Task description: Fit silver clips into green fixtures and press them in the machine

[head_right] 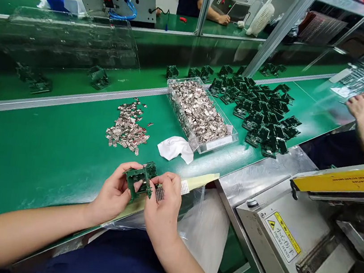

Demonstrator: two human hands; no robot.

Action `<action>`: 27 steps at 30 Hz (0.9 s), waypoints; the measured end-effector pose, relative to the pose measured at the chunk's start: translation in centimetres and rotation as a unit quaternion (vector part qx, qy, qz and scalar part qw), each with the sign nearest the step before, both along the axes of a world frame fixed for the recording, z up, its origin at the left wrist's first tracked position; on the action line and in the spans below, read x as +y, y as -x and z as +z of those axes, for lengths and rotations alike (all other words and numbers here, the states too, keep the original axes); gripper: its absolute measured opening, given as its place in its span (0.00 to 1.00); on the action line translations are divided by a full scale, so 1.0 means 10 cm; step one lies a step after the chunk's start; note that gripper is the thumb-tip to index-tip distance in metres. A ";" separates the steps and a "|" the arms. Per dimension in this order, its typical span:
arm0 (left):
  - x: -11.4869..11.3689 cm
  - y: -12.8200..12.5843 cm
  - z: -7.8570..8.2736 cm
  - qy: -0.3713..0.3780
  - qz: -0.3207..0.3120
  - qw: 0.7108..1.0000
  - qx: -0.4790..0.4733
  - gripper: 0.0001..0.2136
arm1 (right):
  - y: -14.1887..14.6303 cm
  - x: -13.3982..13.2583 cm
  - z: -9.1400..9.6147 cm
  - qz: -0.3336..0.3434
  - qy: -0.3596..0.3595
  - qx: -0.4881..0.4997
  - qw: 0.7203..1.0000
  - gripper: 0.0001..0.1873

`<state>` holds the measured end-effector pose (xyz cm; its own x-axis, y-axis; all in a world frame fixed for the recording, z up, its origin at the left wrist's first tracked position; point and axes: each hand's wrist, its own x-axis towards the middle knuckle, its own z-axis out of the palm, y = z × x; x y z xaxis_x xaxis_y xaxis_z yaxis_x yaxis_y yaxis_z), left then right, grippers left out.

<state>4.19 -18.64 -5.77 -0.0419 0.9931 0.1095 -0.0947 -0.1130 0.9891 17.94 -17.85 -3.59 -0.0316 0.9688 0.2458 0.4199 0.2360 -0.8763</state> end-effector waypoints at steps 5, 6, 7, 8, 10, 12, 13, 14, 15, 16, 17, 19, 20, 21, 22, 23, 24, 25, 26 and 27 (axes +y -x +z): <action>0.00 -0.02 0.03 0.024 0.015 1.000 0.003 0.14 | 0.02 0.02 -0.04 0.007 0.097 0.156 0.983 0.04; 0.00 -0.03 0.03 0.022 0.019 1.000 0.009 0.14 | 0.02 0.03 -0.04 0.000 0.111 0.178 0.978 0.05; 0.00 -0.03 0.04 0.019 0.025 0.999 0.017 0.14 | 0.03 0.04 -0.04 -0.007 0.121 0.194 0.973 0.06; -0.01 -0.03 0.05 0.016 0.031 0.999 0.026 0.13 | 0.04 0.04 -0.04 -0.014 0.128 0.206 0.970 0.07; -0.03 -0.04 0.08 0.013 0.041 0.998 0.038 0.12 | 0.05 0.02 -0.03 -0.024 0.133 0.220 0.966 0.07; -0.06 -0.05 0.11 0.012 0.043 0.998 0.046 0.11 | 0.05 0.00 -0.02 -0.027 0.135 0.228 0.964 0.07; -0.08 -0.07 0.12 0.011 0.042 0.998 0.050 0.11 | 0.04 -0.02 -0.02 -0.026 0.138 0.233 0.962 0.07; -0.10 -0.08 0.14 0.010 0.040 0.998 0.055 0.11 | 0.03 -0.04 -0.02 -0.026 0.142 0.238 0.960 0.08; -0.12 -0.10 0.15 0.009 0.035 0.997 0.061 0.11 | 0.01 -0.06 -0.02 -0.028 0.147 0.245 0.958 0.08; -0.13 -0.12 0.17 0.007 0.028 0.997 0.066 0.11 | -0.01 -0.08 -0.01 -0.029 0.152 0.251 0.955 0.08; -0.14 -0.15 0.18 0.005 0.017 0.997 0.071 0.12 | -0.05 -0.10 -0.01 -0.029 0.155 0.258 0.953 0.09; -0.10 -0.19 0.19 -0.003 -0.008 0.997 0.080 0.12 | -0.17 -0.15 -0.02 -0.033 0.152 0.271 0.950 0.10; -0.05 -0.22 0.18 -0.009 -0.017 0.996 0.085 0.12 | -0.25 -0.19 -0.04 -0.044 0.146 0.276 0.949 0.11; 0.01 -0.25 0.16 -0.017 -0.018 0.996 0.088 0.13 | -0.34 -0.22 -0.07 -0.064 0.136 0.281 0.948 0.11; 0.08 -0.29 0.14 -0.023 -0.013 0.996 0.090 0.13 | -0.43 -0.26 -0.12 -0.093 0.128 0.284 0.946 0.12; 0.16 -0.33 0.11 -0.029 -0.008 0.996 0.086 0.13 | -0.53 -0.29 -0.17 -0.126 0.125 0.284 0.942 0.14; 0.23 -0.37 0.07 -0.032 -0.003 0.996 0.078 0.14 | -0.62 -0.32 -0.24 -0.155 0.131 0.281 0.938 0.16; 0.29 -0.42 0.03 -0.032 -0.004 0.997 0.067 0.15 | -0.70 -0.33 -0.31 -0.172 0.147 0.273 0.935 0.19; 0.33 -0.47 -0.02 -0.030 -0.011 0.998 0.053 0.16 | -0.76 -0.32 -0.39 -0.179 0.166 0.263 0.933 0.22; 0.36 -0.52 -0.05 -0.026 -0.021 0.999 0.041 0.16 | -0.80 -0.29 -0.46 -0.176 0.187 0.253 0.933 0.26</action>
<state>9.38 -15.06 -6.31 0.0118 0.9866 0.1628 -0.0189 -0.1625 0.9865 25.90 -20.74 -8.14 0.3326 0.9186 -0.2136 -0.0753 -0.1999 -0.9769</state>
